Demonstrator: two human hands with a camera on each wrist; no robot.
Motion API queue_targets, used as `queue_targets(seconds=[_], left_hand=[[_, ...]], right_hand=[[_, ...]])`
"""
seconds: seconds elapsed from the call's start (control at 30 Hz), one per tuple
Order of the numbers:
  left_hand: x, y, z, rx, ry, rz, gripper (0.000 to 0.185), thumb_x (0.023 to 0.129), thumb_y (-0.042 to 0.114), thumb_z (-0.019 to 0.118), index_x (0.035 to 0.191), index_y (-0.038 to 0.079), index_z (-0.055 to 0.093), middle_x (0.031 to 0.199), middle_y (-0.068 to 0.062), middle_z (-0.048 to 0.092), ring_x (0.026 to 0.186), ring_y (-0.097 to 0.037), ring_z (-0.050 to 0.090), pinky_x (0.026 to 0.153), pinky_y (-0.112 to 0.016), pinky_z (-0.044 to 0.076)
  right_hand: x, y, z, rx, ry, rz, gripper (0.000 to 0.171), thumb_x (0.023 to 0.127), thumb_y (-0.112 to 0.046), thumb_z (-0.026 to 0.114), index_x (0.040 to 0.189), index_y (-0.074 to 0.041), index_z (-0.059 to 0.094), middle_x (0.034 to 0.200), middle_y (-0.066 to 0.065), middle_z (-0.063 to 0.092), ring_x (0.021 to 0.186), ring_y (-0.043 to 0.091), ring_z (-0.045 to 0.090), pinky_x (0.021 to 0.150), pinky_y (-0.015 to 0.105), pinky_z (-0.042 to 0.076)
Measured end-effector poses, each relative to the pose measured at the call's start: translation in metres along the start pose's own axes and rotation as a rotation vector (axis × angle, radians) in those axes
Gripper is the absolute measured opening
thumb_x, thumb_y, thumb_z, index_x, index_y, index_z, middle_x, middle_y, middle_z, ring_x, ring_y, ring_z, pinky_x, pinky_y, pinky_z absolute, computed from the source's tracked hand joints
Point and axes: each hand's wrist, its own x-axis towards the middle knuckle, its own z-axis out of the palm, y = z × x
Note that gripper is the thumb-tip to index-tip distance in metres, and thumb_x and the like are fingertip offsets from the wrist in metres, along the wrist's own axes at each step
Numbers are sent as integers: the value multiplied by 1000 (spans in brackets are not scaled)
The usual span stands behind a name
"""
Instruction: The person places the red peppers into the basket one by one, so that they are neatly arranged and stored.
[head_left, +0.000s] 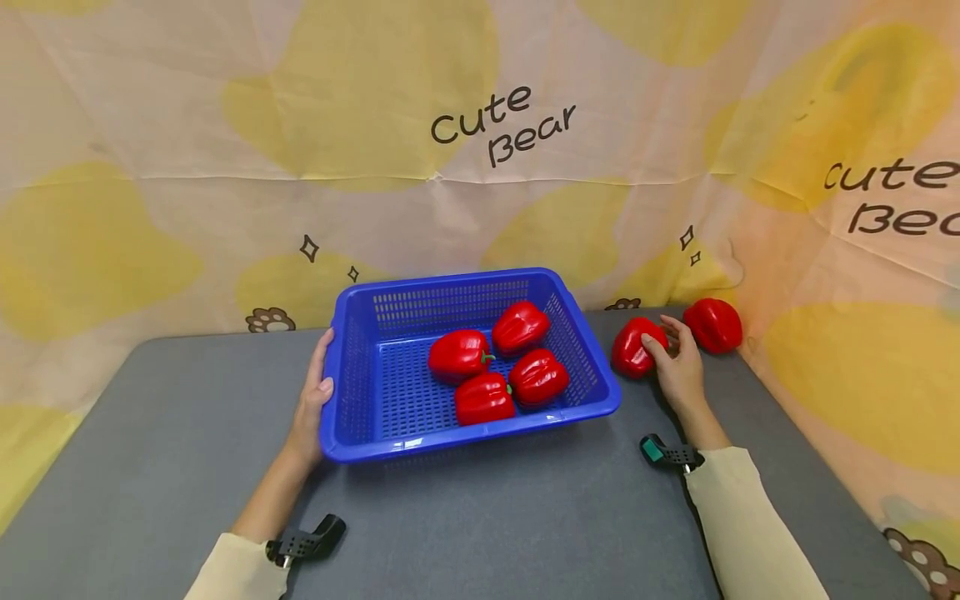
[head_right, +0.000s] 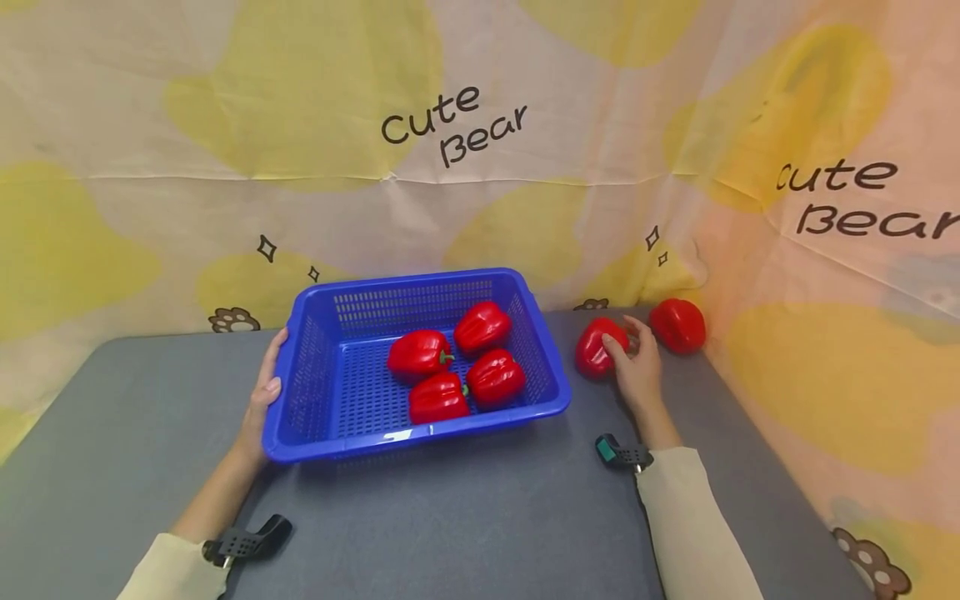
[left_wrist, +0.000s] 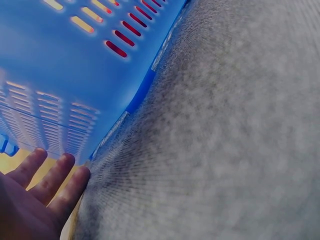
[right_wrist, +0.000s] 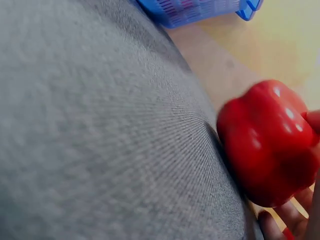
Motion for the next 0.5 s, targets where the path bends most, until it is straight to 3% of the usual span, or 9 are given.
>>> queue_targets(seconds=[0.17, 0.33, 0.43, 0.5], left_hand=[[0, 0, 1, -7, 6, -12, 67, 99, 32, 30, 163, 29, 9, 168, -16, 12, 132, -20, 43, 92, -22, 54], [1, -2, 1, -23, 2, -9, 67, 99, 31, 30, 163, 29, 10, 167, -13, 15, 130, -19, 46, 91, -23, 54], [1, -3, 1, -37, 1, 4, 67, 99, 30, 30, 163, 27, 11, 164, -11, 21, 126, -18, 49, 89, -24, 55], [1, -4, 0, -43, 6, 10, 67, 99, 29, 30, 163, 26, 12, 162, -10, 23, 124, -18, 50, 89, -23, 55]], right_hand=[[-3, -2, -1, -41, 36, 31, 63, 94, -34, 65, 150, -12, 44, 143, 19, 53, 107, 19, 48, 90, 26, 38], [-1, 0, -1, -102, 49, -6, 66, 94, -34, 66, 152, -13, 43, 142, 21, 51, 101, 23, 46, 89, 35, 39], [2, 3, -1, -100, 8, -98, 67, 94, -28, 65, 155, -13, 41, 152, 21, 43, 118, 33, 48, 104, 48, 39], [5, 5, 0, -72, -41, -170, 65, 96, -23, 64, 155, -13, 41, 158, 19, 38, 136, 36, 44, 116, 54, 32]])
